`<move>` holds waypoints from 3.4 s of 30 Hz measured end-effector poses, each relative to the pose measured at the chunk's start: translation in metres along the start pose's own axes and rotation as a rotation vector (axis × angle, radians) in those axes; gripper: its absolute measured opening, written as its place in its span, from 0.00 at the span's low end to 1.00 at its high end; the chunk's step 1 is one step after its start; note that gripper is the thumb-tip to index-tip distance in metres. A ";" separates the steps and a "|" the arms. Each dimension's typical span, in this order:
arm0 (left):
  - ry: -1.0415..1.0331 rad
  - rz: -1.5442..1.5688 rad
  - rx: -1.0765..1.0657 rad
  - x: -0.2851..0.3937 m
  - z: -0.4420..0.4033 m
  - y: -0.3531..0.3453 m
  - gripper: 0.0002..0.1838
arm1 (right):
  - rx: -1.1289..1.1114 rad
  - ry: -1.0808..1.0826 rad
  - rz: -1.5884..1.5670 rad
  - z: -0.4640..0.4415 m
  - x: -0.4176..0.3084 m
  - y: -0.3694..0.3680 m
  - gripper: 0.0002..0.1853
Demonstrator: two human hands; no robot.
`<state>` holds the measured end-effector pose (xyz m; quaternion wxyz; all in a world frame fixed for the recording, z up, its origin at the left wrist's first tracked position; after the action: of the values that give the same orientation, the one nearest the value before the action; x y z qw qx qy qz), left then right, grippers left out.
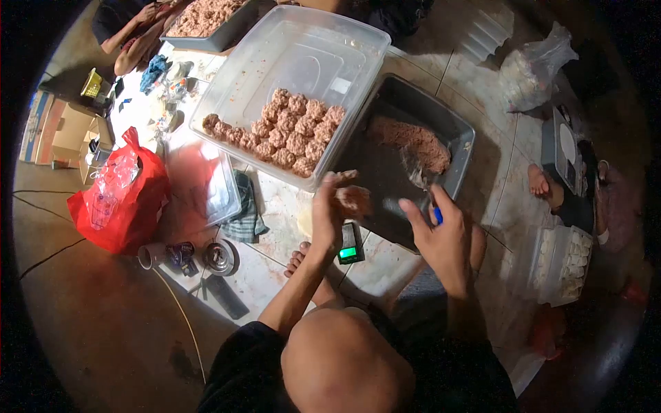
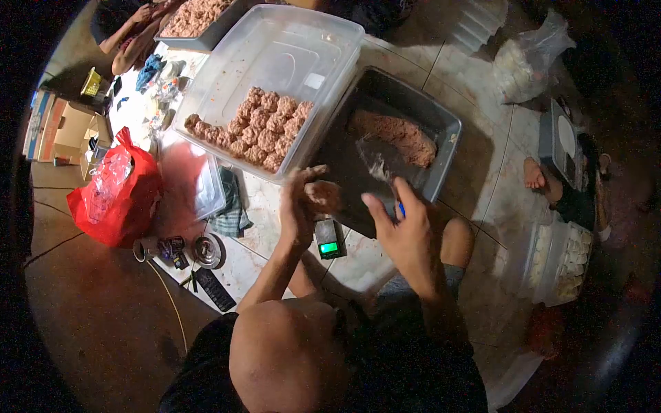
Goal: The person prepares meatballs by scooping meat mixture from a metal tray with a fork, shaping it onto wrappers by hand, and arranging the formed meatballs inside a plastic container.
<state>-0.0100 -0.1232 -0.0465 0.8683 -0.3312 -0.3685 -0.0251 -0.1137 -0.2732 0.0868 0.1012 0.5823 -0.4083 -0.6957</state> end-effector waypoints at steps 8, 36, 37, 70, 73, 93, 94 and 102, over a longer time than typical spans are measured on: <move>0.200 -0.010 -0.444 0.050 0.052 -0.018 0.33 | -0.163 0.124 -0.440 -0.013 -0.004 0.012 0.14; -0.454 -0.192 -0.072 0.052 0.027 -0.062 0.35 | 0.238 0.367 0.159 0.036 0.004 0.001 0.08; -0.463 -0.227 -0.122 0.053 0.026 -0.063 0.36 | 0.235 0.398 0.172 0.040 0.007 -0.002 0.08; -0.314 -0.323 -0.236 0.061 0.026 -0.058 0.19 | 0.043 0.346 -0.108 0.042 -0.006 -0.007 0.05; -0.239 -0.614 -0.054 0.059 0.023 -0.051 0.22 | 0.056 0.253 0.046 0.036 -0.011 -0.002 0.04; -0.495 -0.747 -0.035 0.038 0.022 -0.033 0.21 | 0.431 0.122 0.055 0.005 0.008 0.033 0.11; -0.437 -0.649 -0.093 0.038 0.022 -0.031 0.21 | 0.434 0.130 0.138 0.000 0.035 0.014 0.11; -0.300 -0.560 -0.318 0.030 0.001 -0.023 0.17 | -0.053 0.254 0.182 0.017 -0.030 0.030 0.09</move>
<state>0.0046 -0.1346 -0.0133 0.7015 -0.3486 -0.5598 -0.2703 -0.1299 -0.2665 0.1289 0.2296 0.6234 -0.4248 -0.6150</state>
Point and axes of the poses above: each hand's wrist, its own z-axis away from the middle knuckle, its own y-axis out of the back of the hand, x = y × z, the point moved 3 cm from there along -z, towards the middle knuckle, and after that the axes turned 8 degrees about y, right-handed, at the moved point
